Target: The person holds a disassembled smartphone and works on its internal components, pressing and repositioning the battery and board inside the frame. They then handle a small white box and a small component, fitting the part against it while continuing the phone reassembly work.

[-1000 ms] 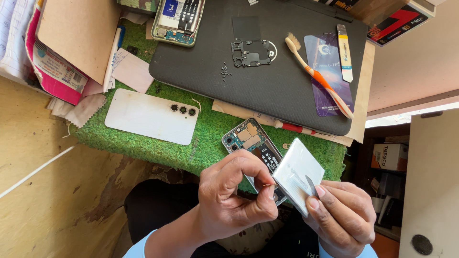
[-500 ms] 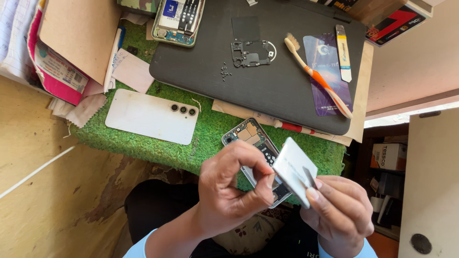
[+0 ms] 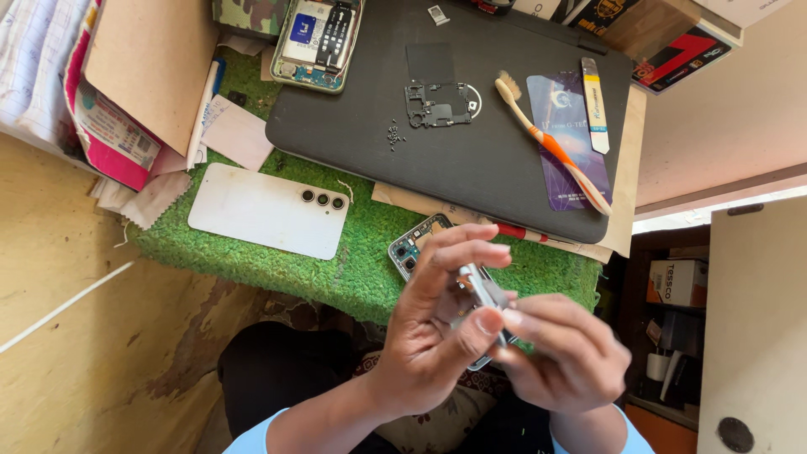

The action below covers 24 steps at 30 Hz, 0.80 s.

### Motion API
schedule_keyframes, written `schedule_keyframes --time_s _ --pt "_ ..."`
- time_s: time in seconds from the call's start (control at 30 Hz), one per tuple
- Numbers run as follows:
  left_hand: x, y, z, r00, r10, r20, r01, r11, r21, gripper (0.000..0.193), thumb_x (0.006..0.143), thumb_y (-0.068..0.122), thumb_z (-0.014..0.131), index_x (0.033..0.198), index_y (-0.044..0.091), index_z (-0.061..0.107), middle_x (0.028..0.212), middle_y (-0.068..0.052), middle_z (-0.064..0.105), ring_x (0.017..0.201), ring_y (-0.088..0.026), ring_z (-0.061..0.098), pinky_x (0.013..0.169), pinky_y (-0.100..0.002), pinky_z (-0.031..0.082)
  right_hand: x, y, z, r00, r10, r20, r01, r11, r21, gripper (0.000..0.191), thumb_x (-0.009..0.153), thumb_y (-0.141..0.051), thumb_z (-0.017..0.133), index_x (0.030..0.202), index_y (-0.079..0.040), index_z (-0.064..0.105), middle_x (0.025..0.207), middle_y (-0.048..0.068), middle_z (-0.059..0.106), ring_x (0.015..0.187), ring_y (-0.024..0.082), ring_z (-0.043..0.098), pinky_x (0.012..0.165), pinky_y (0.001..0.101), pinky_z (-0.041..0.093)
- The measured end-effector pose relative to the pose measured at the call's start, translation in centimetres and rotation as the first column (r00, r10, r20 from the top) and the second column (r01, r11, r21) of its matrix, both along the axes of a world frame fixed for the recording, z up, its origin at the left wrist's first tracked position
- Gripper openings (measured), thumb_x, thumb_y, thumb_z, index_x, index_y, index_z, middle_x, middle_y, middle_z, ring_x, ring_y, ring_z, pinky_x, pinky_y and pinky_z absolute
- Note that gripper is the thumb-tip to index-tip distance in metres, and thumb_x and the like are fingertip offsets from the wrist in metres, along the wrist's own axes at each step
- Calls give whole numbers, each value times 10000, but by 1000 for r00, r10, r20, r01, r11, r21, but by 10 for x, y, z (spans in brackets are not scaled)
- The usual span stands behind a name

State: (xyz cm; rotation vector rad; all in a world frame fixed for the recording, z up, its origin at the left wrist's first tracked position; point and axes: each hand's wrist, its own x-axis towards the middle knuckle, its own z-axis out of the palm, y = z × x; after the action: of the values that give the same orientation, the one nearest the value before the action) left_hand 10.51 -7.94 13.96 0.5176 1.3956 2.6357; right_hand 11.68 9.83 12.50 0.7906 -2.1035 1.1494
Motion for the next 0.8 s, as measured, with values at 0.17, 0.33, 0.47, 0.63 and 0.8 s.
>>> schedule_keyframes --time_s 0.17,0.33,0.47,0.63,0.8 --pt "2 -9 -1 998 -13 -67 -2 976 -217 393 1139 398 533 1328 53 519 1244 -86 448 949 -97 474 879 -256 468 5 2 15 918 239 315 -29 834 -550 127 1008 0 684 1121 57 680 936 177 729 753 155 748 661 247 649" --pt "2 -12 6 990 -89 -109 34 903 -429 399 1119 402 472 1255 32 538 1158 -87 477 902 -137 502 902 -306 477 9 -4 19 887 189 421 77 839 -539 194 929 63 726 1116 83 678 886 150 705 754 149 723 680 235 615" --pt "1 -14 13 982 -99 -158 12 879 -476 378 1082 347 533 1258 13 555 1171 -120 504 1037 -205 567 961 -330 504 4 -4 24 925 85 370 63 927 -371 144 941 80 722 1081 50 707 882 120 707 719 116 702 661 191 569" --pt "1 -14 17 974 -80 -211 -48 840 -540 400 1017 288 589 1281 -12 570 1177 -147 531 1063 -236 578 970 -346 508 1 -3 30 955 1 296 81 961 -264 183 899 94 730 1067 25 710 830 83 695 693 105 679 640 187 538" --pt "1 -14 18 973 -97 -207 -31 842 -539 366 1005 268 598 1240 -13 604 1160 -141 550 1075 -238 580 970 -352 516 2 0 33 953 11 302 67 967 -244 216 857 104 730 1059 30 711 797 71 678 659 95 656 616 182 510"
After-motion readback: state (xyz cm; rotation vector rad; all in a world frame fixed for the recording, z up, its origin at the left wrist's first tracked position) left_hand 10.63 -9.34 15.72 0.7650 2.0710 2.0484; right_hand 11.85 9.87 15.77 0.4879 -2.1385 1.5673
